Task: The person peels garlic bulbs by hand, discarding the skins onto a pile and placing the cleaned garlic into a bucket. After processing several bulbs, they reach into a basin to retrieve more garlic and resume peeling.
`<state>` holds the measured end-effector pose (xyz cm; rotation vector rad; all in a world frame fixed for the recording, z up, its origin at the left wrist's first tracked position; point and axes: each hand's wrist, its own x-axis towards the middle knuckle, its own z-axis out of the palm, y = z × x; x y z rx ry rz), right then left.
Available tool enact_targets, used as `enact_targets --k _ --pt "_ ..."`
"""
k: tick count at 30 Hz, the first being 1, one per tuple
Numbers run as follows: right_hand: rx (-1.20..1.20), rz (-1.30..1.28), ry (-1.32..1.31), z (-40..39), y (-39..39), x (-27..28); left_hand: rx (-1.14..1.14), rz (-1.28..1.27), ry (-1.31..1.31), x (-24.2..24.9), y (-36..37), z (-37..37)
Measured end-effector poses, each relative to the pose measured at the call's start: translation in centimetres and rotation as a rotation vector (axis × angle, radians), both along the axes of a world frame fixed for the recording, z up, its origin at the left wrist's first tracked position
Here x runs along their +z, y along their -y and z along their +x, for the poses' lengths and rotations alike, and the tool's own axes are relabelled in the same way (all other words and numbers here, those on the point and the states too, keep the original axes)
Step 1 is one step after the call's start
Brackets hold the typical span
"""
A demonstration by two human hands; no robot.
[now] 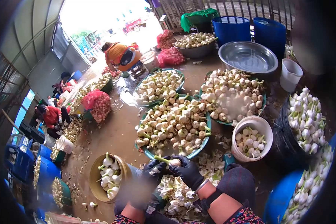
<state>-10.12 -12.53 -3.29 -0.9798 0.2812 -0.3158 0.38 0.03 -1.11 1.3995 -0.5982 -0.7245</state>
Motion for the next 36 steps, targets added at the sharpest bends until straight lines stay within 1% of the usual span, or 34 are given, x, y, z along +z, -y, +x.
enact_targets --k 1,2,3,4,5,6,8,9,10,11,12,13,14,15,16,18,20,22,23,24,25,26,27,28,29,30,31,32,34,35,36 --pt "0.02 0.017 0.034 0.2 -0.2 0.2 -0.002 -0.014 -0.29 0.9 -0.1 -0.2" --pt "0.01 -0.033 -0.011 0.2 -0.3 -0.2 0.007 -0.021 -0.275 0.1 -0.1 0.1" --pt "-0.014 -0.147 -0.048 0.4 -0.5 -1.8 0.013 -0.009 -0.245 -0.3 -0.2 0.2" --pt "-0.043 -0.262 -0.087 0.8 -0.7 -1.5 0.017 0.001 -0.218 -0.4 -0.2 0.3" --pt "-0.059 -0.084 -0.113 0.5 -1.0 -1.0 -0.018 0.035 -0.113 -1.0 -0.5 0.8" --pt "-0.073 -0.028 -0.123 0.4 -1.1 -0.3 -0.007 0.038 0.016 -1.9 -0.7 1.1" --pt "0.076 0.108 -0.165 0.2 -0.2 -1.3 -0.019 0.041 0.046 0.5 -0.8 0.2" --pt "0.198 0.429 -0.277 0.7 0.3 -2.3 -0.017 0.042 0.046 -0.1 -0.9 0.5" --pt "0.201 0.434 -0.28 0.5 0.5 -1.9 -0.023 0.077 0.163 -1.3 -1.2 0.7" --pt "0.349 0.469 -0.251 0.3 1.0 -1.1 -0.031 0.111 0.28 -1.7 -1.4 0.7" --pt "0.498 0.5 -0.223 0.1 1.2 -0.6 -0.029 0.112 0.276 -1.9 -1.4 0.6" --pt "0.548 0.462 -0.2 0.1 1.0 -1.0 -0.068 0.081 0.407 -1.6 -1.3 0.5" --pt "0.549 0.462 -0.203 0.0 1.1 -1.1 -0.108 0.052 0.539 -1.4 -1.2 0.3" --pt "0.556 0.505 -0.239 -0.1 1.0 -0.8 -0.089 0.051 0.431 -1.7 -1.3 -0.2" --pt "0.563 0.549 -0.276 -0.2 1.0 -0.5 -0.087 0.057 0.424 -1.5 -1.4 -0.4" --pt "0.584 0.575 -0.242 -0.5 1.0 -0.4 -0.109 0.052 0.554 -0.9 -1.1 -0.2" --pt "0.317 0.565 -0.175 -0.2 0.3 -0.4 -0.08 0.044 0.518 -1.0 -1.3 0.0" --pt "0.223 0.529 -0.097 -0.2 0.9 -0.1 0.063 -0.017 -0.084 -0.6 -1.1 0.1" --pt "0.198 0.467 -0.048 -0.1 1.0 0.2 0.018 -0.048 -0.051 -1.4 -1.6 0.6" --pt "0.169 0.412 -0.007 0.0 1.1 0.1 -0.008 -0.062 -0.111 -1.0 -1.5 0.8" --pt "0.174 0.346 -0.023 0.2 1.3 -0.2 -0.048 -0.084 -0.127 -0.1 -1.1 0.5" --pt "0.107 0.233 -0.066 0.1 1.0 1.2 -0.083 -0.101 -0.155 0.6 -0.7 0.1" --pt "0.005 0.048 -0.02 0.4 0.3 -0.1 -0.068 -0.09 -0.011 0.5 -0.9 0.0" --pt "-0.035 -0.003 0.031 0.5 0.2 0.0 -0.06 -0.074 0.127 0.3 -1.3 -0.1" --pt "0.053 0.105 0.015 0.2 0.6 0.5 -0.049 -0.065 0.171 -0.3 -1.6 0.3" --pt "0.09 0.106 0.03 0.2 0.9 0.8 -0.037 -0.061 0.22 -1.0 -1.8 0.6" --pt "0.091 0.072 -0.025 0.4 1.2 0.3 -0.046 -0.132 -0.02 -1.0 -1.5 0.5" --pt "0.133 0.336 -0.151 0.0 1.5 2.3 -0.047 -0.209 -0.246 -0.4 -1.1 0.4" --pt "0.326 0.124 -0.104 0.3 2.6 1.0 -0.066 -0.061 -0.175 1.0 -0.9 0.0" --pt "0.174 -0.652 0.208 1.3 2.6 0.1 -0.069 -0.015 -0.111 1.1 -0.9 0.1" --pt "0.209 -0.605 0.073 0.4 2.7 -0.3 -0.073 0.03 -0.046 1.2 -0.9 -0.1"
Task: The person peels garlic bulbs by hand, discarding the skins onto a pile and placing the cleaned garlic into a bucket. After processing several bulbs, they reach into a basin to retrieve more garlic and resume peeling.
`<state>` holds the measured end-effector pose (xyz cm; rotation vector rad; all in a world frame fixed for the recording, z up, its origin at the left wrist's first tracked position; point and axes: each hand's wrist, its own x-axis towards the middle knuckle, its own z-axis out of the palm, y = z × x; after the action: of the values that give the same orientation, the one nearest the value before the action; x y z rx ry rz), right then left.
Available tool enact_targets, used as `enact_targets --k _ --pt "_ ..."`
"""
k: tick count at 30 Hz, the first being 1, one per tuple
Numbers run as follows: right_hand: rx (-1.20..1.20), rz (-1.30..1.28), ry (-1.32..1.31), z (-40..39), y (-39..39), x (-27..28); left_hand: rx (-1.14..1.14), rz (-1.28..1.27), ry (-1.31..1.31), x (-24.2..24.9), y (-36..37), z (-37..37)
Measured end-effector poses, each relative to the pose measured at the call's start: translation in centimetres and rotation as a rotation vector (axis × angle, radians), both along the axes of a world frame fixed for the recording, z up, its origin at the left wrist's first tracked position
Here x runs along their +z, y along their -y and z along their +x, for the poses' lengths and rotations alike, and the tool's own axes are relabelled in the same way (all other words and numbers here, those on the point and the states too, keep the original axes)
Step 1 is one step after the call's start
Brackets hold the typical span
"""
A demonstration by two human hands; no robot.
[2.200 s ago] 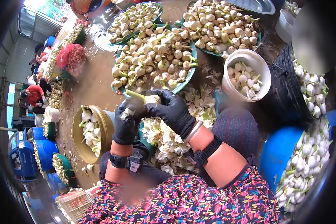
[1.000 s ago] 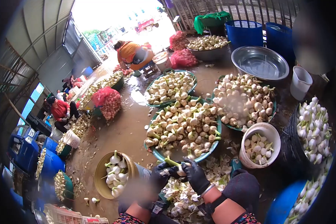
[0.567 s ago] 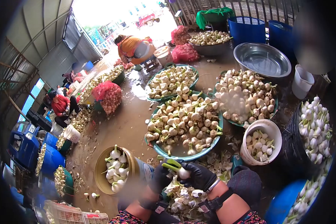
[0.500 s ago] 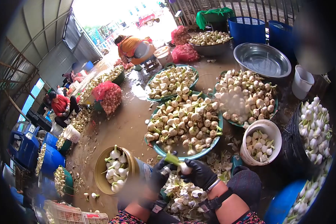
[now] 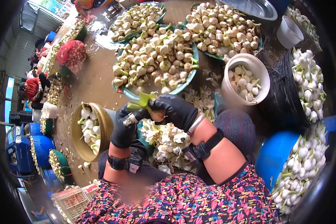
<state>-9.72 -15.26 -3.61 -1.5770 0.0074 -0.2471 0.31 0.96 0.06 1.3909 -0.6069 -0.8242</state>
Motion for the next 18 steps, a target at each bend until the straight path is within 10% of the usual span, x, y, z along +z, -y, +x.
enact_targets --k 2,5,6,8,9,12,18 --pt "-0.041 0.491 -0.25 1.0 -1.0 -0.7 0.036 0.01 0.017 0.5 0.3 -0.1" --pt "-0.302 0.379 -0.044 1.3 -2.7 0.6 0.014 0.023 0.218 0.3 0.0 0.3" --pt "-0.454 -0.233 0.037 0.8 -2.4 0.5 0.022 0.021 0.221 0.1 -0.1 0.6" --pt "-0.514 -0.675 0.314 -0.7 -2.9 2.1 0.14 -0.106 -0.107 -0.9 -0.5 1.5" --pt "-0.394 -0.757 0.271 -1.1 -3.5 1.7 0.113 -0.088 0.38 -2.4 -1.0 2.6" --pt "0.314 -0.881 -0.344 -1.7 -5.3 0.3 0.137 -0.069 0.044 -0.4 -0.5 1.5" --pt "0.363 -0.889 -0.681 -1.7 -3.7 -0.1 0.157 -0.035 0.337 -1.7 -1.0 1.7"
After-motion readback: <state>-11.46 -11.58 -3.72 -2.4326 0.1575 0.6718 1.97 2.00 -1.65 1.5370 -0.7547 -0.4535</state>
